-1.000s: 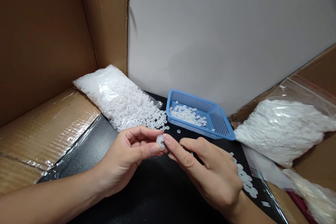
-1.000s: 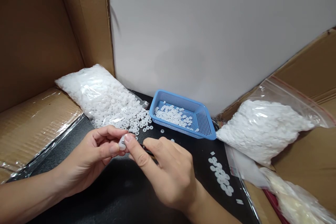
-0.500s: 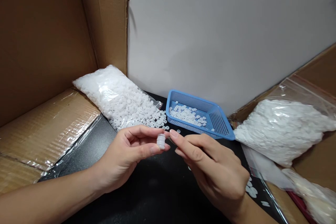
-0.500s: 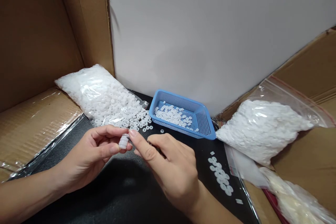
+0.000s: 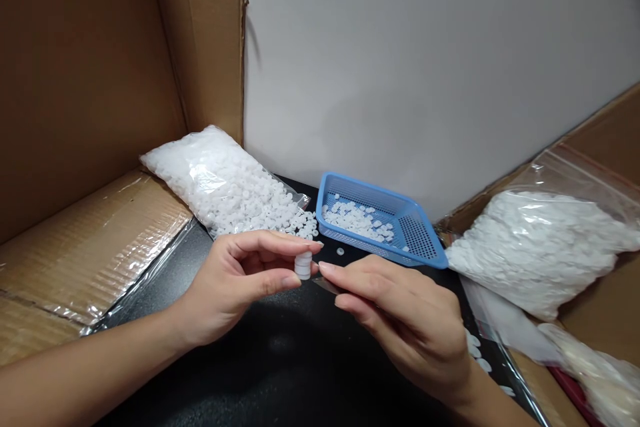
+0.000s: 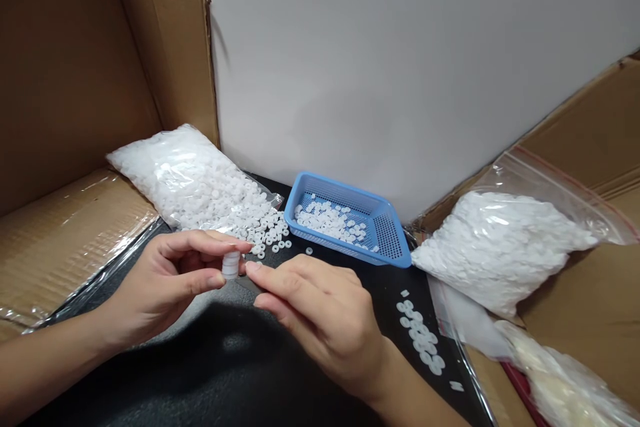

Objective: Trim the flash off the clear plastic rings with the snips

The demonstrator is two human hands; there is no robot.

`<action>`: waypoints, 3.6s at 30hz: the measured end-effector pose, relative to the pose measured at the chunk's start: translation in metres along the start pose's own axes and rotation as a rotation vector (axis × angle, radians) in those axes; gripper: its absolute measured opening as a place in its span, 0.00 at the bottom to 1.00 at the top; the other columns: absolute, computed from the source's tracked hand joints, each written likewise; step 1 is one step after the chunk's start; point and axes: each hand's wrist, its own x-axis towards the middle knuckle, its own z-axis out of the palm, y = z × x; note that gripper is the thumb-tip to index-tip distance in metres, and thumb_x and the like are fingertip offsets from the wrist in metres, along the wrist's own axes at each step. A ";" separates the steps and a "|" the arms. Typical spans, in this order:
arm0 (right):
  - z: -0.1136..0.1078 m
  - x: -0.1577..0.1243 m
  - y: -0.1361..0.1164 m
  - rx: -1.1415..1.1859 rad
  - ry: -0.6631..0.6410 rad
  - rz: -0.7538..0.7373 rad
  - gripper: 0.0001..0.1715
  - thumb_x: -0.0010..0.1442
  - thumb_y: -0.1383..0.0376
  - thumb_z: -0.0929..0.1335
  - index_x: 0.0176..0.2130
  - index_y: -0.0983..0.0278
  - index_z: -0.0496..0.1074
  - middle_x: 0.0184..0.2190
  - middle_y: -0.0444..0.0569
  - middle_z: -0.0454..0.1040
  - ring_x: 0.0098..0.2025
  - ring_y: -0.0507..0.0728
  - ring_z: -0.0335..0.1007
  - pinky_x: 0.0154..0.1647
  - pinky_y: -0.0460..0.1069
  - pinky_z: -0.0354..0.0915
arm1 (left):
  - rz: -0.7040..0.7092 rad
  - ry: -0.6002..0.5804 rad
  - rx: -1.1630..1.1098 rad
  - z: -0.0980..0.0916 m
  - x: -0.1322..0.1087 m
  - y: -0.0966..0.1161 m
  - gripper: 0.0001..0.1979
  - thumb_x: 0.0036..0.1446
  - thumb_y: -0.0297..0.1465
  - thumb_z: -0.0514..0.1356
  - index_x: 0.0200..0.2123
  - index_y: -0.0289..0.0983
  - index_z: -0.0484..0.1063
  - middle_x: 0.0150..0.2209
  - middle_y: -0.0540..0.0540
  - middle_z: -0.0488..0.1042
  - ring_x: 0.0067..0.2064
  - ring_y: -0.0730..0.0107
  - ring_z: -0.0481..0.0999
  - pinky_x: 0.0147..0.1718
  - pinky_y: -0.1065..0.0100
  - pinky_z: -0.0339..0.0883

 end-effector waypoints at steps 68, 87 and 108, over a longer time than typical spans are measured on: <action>0.011 0.000 -0.009 -0.154 0.066 -0.043 0.15 0.69 0.73 0.65 0.42 0.64 0.81 0.23 0.43 0.72 0.23 0.49 0.69 0.22 0.44 0.66 | -0.248 0.068 -0.063 0.010 -0.006 -0.008 0.11 0.48 0.26 0.75 0.37 0.42 0.86 0.43 0.43 0.86 0.44 0.63 0.84 0.45 0.68 0.77; 0.016 0.003 0.000 -0.083 0.149 0.107 0.21 0.62 0.53 0.72 0.50 0.63 0.77 0.34 0.47 0.69 0.29 0.51 0.68 0.23 0.45 0.69 | -0.235 0.045 -0.119 0.008 -0.004 -0.009 0.17 0.48 0.22 0.74 0.43 0.40 0.84 0.38 0.45 0.86 0.40 0.69 0.85 0.42 0.74 0.77; 0.027 -0.003 0.002 0.395 0.030 0.425 0.15 0.54 0.71 0.76 0.40 0.56 0.75 0.40 0.42 0.63 0.25 0.45 0.54 0.22 0.42 0.59 | -0.321 -0.002 -0.214 0.007 -0.005 -0.012 0.19 0.51 0.27 0.74 0.48 0.42 0.81 0.28 0.52 0.81 0.30 0.76 0.78 0.36 0.73 0.71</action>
